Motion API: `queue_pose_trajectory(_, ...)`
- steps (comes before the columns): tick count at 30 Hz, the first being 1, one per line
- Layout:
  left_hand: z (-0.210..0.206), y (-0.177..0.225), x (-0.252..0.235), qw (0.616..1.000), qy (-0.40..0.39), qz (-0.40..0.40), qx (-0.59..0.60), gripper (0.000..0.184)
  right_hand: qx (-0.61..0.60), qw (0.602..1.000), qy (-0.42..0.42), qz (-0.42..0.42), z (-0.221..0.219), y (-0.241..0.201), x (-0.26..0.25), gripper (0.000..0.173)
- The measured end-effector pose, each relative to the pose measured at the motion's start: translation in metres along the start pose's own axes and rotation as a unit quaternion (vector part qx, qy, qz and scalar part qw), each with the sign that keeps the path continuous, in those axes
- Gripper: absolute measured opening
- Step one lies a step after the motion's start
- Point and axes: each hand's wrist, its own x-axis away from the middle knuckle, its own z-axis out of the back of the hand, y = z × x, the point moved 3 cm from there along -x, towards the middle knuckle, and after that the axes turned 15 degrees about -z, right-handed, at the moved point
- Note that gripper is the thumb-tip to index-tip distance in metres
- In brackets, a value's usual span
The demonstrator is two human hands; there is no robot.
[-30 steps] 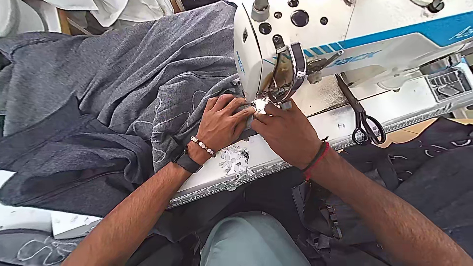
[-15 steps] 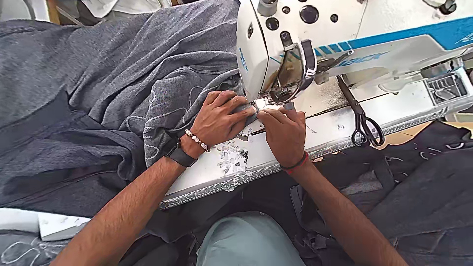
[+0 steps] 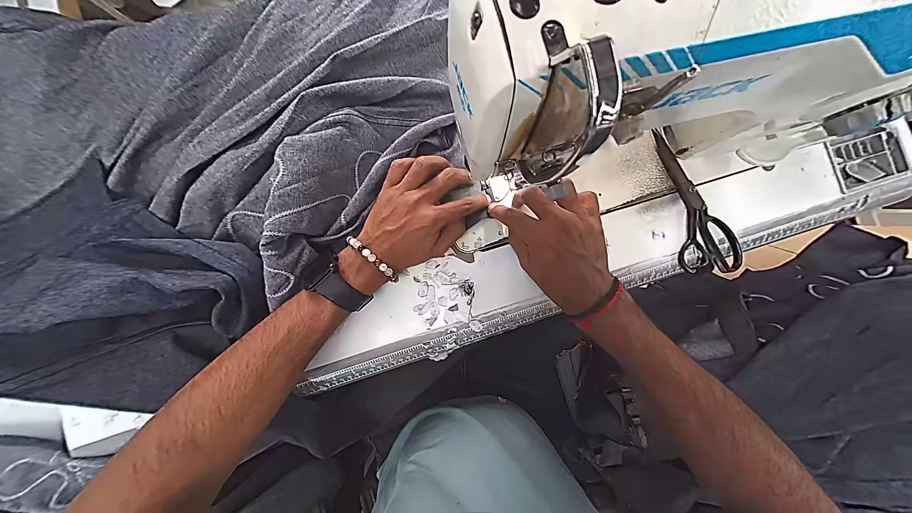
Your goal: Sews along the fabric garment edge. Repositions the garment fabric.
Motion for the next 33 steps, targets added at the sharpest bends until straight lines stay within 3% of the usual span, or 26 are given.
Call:
queue_pose_trajectory(5,0.002,-0.007,-0.001,1.0,0.004,-0.011,-0.005,0.036,0.053,0.998,-0.024,0.017,0.0,0.001,-0.011,0.038)
queue_pose_trajectory(11,0.004,-0.013,-0.003,0.999,0.005,-0.039,-0.022,0.034,0.077,0.996,0.009,0.032,0.003,-0.008,-0.009,0.033)
queue_pose_trajectory(16,0.005,-0.02,-0.004,0.999,0.014,-0.035,-0.026,0.031,0.097,0.994,-0.046,-0.028,0.005,-0.015,-0.003,0.042)
queue_pose_trajectory(19,0.004,-0.03,-0.005,0.999,0.01,-0.035,-0.026,0.03,0.051,0.989,-0.014,-0.137,0.049,0.039,-0.001,0.031)
queue_pose_trajectory(21,0.004,-0.037,-0.005,0.999,0.014,-0.038,-0.028,0.029,0.071,0.957,0.036,-0.28,0.082,0.107,0.0,0.037)
queue_pose_trajectory(23,0.005,-0.042,-0.006,0.999,0.017,-0.041,-0.031,0.028,0.103,0.923,0.057,-0.366,0.08,0.166,-0.001,0.038)
queue_pose_trajectory(27,0.004,-0.042,-0.006,0.998,0.016,-0.054,-0.029,0.028,0.117,0.925,0.078,-0.353,0.046,0.188,0.016,0.034)
queue_pose_trajectory(33,0.005,-0.028,-0.004,0.997,0.019,-0.074,-0.017,0.031,0.058,0.932,0.108,-0.342,0.04,0.184,0.03,0.038)
